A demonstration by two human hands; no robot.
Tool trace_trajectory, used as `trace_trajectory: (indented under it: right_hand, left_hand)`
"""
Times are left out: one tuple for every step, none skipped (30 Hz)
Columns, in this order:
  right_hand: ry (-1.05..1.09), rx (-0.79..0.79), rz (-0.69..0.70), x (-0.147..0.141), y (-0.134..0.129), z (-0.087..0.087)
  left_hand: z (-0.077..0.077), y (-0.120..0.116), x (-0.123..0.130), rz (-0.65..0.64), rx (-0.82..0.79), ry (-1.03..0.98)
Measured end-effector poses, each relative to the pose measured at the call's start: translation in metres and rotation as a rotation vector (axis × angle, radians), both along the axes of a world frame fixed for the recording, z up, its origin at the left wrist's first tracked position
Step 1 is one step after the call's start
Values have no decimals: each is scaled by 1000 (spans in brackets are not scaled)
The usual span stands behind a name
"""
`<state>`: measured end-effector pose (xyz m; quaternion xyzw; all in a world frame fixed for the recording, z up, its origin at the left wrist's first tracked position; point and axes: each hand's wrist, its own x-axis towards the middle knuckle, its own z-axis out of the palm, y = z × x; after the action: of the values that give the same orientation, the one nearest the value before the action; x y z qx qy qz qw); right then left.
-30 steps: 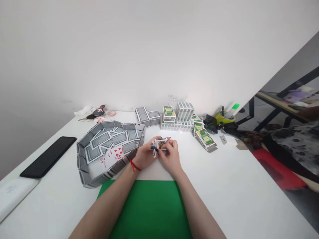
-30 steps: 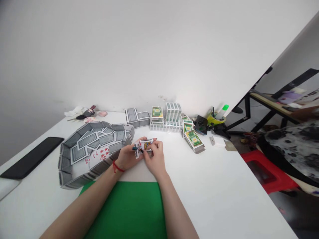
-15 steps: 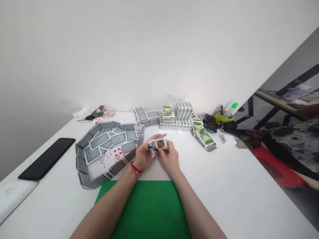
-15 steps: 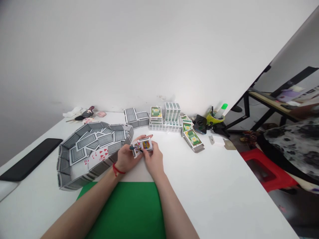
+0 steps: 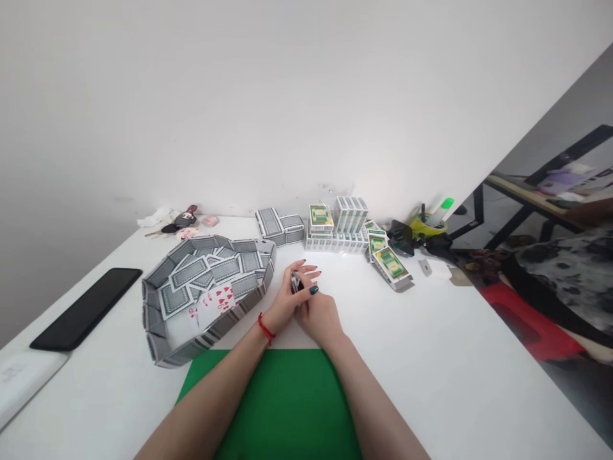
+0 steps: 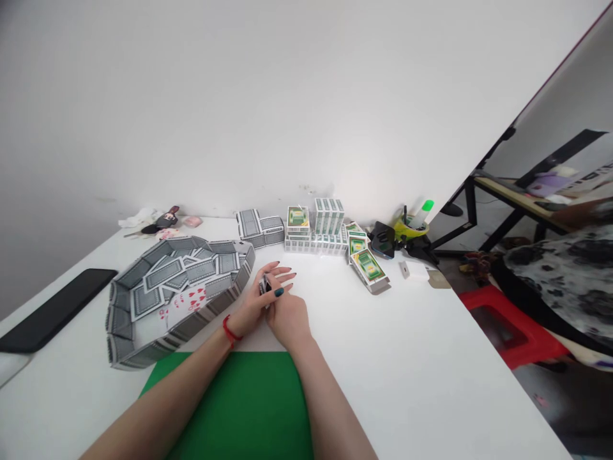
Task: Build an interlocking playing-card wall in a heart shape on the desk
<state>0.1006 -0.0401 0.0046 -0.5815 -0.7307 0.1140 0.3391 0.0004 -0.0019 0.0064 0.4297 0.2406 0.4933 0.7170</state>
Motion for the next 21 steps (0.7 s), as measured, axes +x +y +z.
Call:
trace_trajectory:
  right_hand:
    - [-11, 3, 35, 0, 0, 0]
    - [-15, 2, 67, 0, -1, 0]
    - [-11, -2, 94, 1, -1, 0]
    - [4, -11, 115, 1, -1, -1]
    - [31, -25, 130, 2, -2, -1]
    - [68, -44, 142, 3, -2, -2]
    - [113, -65, 152, 5, -2, -3]
    - [161, -85, 164, 6, -2, -4]
    - [206, -104, 178, 7, -2, -4]
    - [240, -112, 188, 8, -2, -5]
    - [259, -107, 190, 9, -1, -5]
    - [267, -90, 186, 10, -1, -5]
    - [271, -60, 173, 11, 0, -4]
    - [277, -21, 155, 12, 2, -4]
    - [289, 21, 134, 14, 3, -5]
    - [307, 61, 114, 15, 4, -5]
    - [330, 93, 99, 16, 5, -6]
    - [353, 118, 90, 18, 7, -7]
    - [371, 133, 86, 19, 8, -8]
    - [381, 141, 87, 20, 9, -9]
    - [389, 146, 88, 20, 9, -9]
  left_hand:
    - [0, 0, -1, 8, 7, 26]
    - [1, 1, -1, 11, 9, 40]
    - [3, 1, -2, 7, 6, 44]
    - [5, 1, -3, -9, -4, 44]
    - [6, 1, -5, -36, -16, 41]
    - [8, 1, -6, -72, -29, 39]
    - [10, 1, -7, -114, -38, 38]
    - [11, 1, -8, -157, -44, 40]
    - [12, 1, -9, -196, -44, 43]
    - [13, 2, -10, -230, -42, 46]
    - [13, 2, -10, -256, -39, 50]
    - [12, 3, -11, -274, -34, 57]
    - [11, 4, -12, -281, -28, 64]
    - [9, 5, -12, -276, -21, 70]
    - [7, 6, -12, -264, -14, 72]
    - [5, 8, -12, -245, -8, 72]
    - [2, 9, -11, -222, -4, 71]
    - [0, 9, -10, -201, -2, 75]
    - [-2, 10, -9, -181, -1, 85]
    - [-4, 11, -8, -160, -4, 97]
    - [-5, 11, -7, -141, -11, 105]
